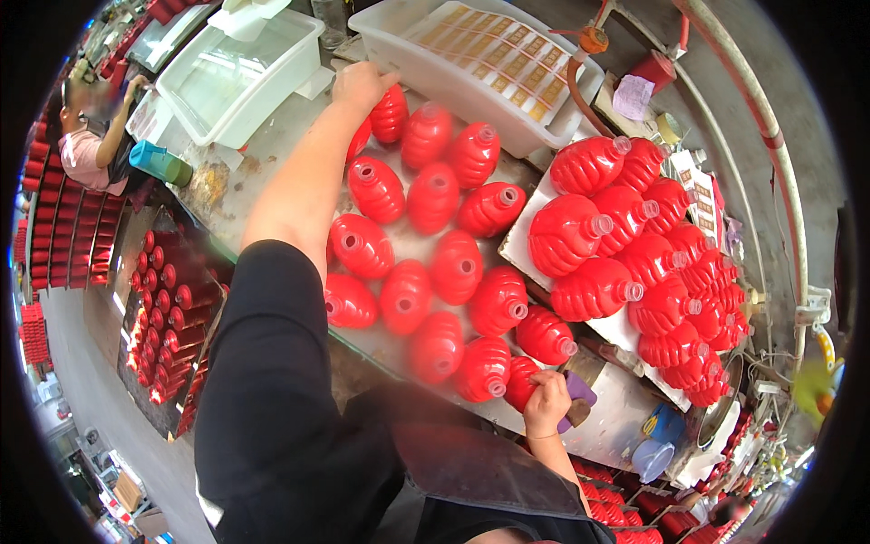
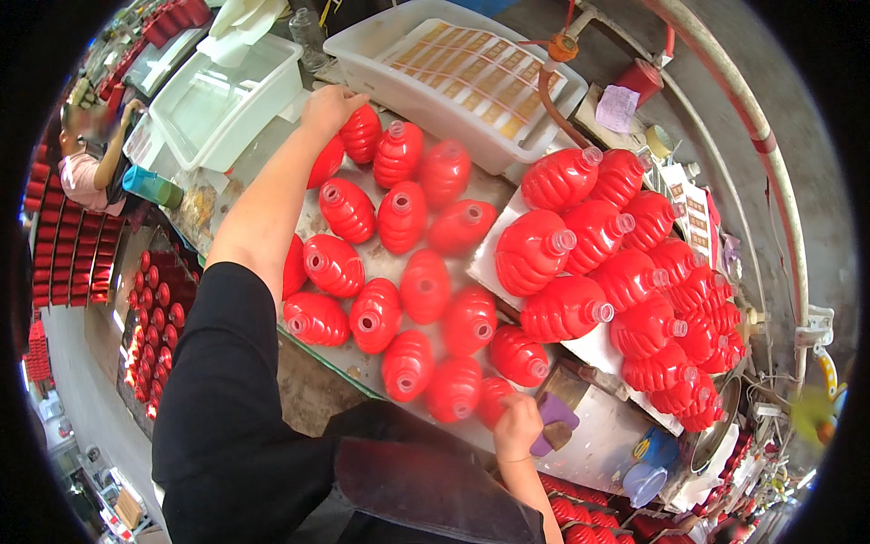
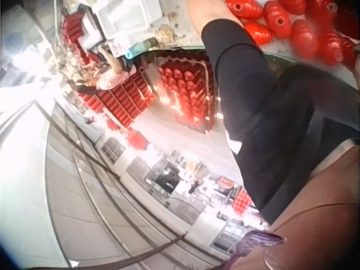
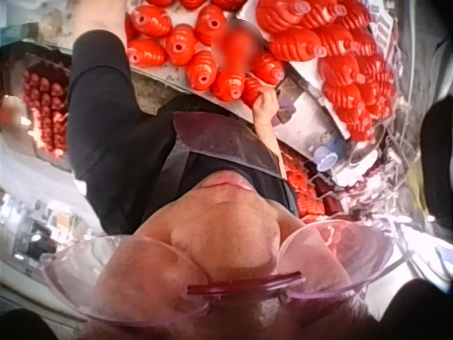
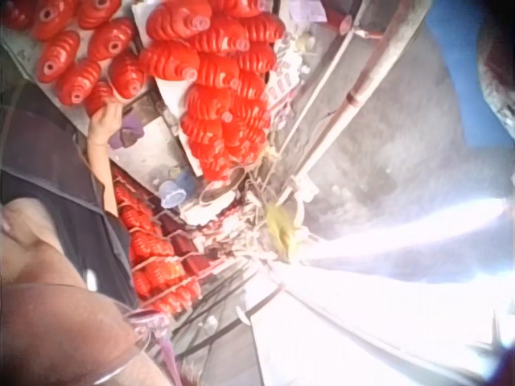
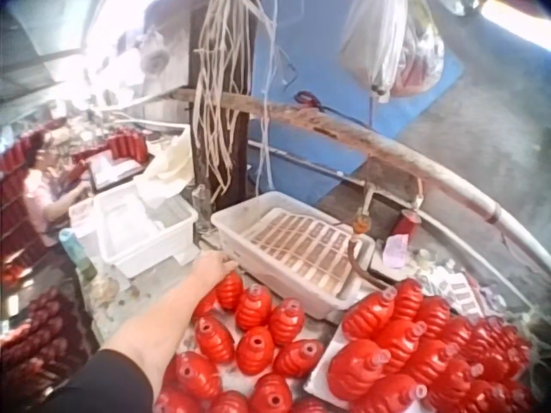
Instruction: The person repeatedly picks up red plastic bottles from a table and places them onto a large flat board. They then carry the board to a nearby rack and arrange the bottles in rows. The person also handles a plastic tray containing small yellow packets, placing it on the table.
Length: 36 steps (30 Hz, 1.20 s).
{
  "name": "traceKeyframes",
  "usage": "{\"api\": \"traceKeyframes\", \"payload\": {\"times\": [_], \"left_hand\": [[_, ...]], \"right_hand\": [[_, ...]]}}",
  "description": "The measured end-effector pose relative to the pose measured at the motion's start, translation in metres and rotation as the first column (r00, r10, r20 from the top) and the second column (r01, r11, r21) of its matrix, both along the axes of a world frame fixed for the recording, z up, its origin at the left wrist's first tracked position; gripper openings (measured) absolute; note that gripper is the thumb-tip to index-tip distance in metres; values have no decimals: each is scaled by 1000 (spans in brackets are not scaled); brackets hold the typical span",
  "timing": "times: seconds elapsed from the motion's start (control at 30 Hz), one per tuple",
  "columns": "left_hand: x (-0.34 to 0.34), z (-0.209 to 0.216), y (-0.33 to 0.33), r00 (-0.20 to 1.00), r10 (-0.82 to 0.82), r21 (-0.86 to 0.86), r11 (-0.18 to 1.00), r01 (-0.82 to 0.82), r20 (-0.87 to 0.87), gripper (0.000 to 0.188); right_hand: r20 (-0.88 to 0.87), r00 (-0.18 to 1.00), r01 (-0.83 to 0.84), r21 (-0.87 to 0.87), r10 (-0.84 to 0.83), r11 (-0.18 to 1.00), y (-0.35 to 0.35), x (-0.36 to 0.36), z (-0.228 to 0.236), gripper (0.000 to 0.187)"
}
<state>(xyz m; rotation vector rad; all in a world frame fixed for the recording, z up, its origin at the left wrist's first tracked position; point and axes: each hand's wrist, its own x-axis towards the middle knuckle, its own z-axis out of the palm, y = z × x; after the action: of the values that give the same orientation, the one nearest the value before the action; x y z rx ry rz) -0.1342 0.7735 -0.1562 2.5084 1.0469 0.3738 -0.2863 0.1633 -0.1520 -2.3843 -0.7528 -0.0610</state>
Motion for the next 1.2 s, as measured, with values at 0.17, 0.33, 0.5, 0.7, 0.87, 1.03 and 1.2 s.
{"api": "traceKeyframes", "payload": {"times": [0.17,0.33,0.5,0.7,0.87,1.03,1.2], "left_hand": [[-30,-17,8,852,275,-288,945,-154,446,37],[-55,-28,1,807,234,-310,948,-66,542,41],[-80,3,-57,685,717,-582,614,-534,128,64],[-115,5,-109,868,491,-995,9,-97,-80,75],[-102,-32,-101,852,506,-991,37,130,131,59],[-123,7,-113,719,665,-970,37,241,204,48],[-212,66,-154,699,463,-724,680,115,546,53]], "right_hand": [[2,1000,-22,5,22,1000,0,1,1,17],[27,998,-49,-8,49,999,-1,1,0,18],[10,998,-64,33,63,997,1,0,2,18],[32,996,-78,23,77,997,3,0,6,16],[2,998,-58,45,58,997,4,-1,6,15],[12,997,-76,61,75,995,3,0,5,17],[31,994,-105,80,103,991,0,1,2,16]]}}
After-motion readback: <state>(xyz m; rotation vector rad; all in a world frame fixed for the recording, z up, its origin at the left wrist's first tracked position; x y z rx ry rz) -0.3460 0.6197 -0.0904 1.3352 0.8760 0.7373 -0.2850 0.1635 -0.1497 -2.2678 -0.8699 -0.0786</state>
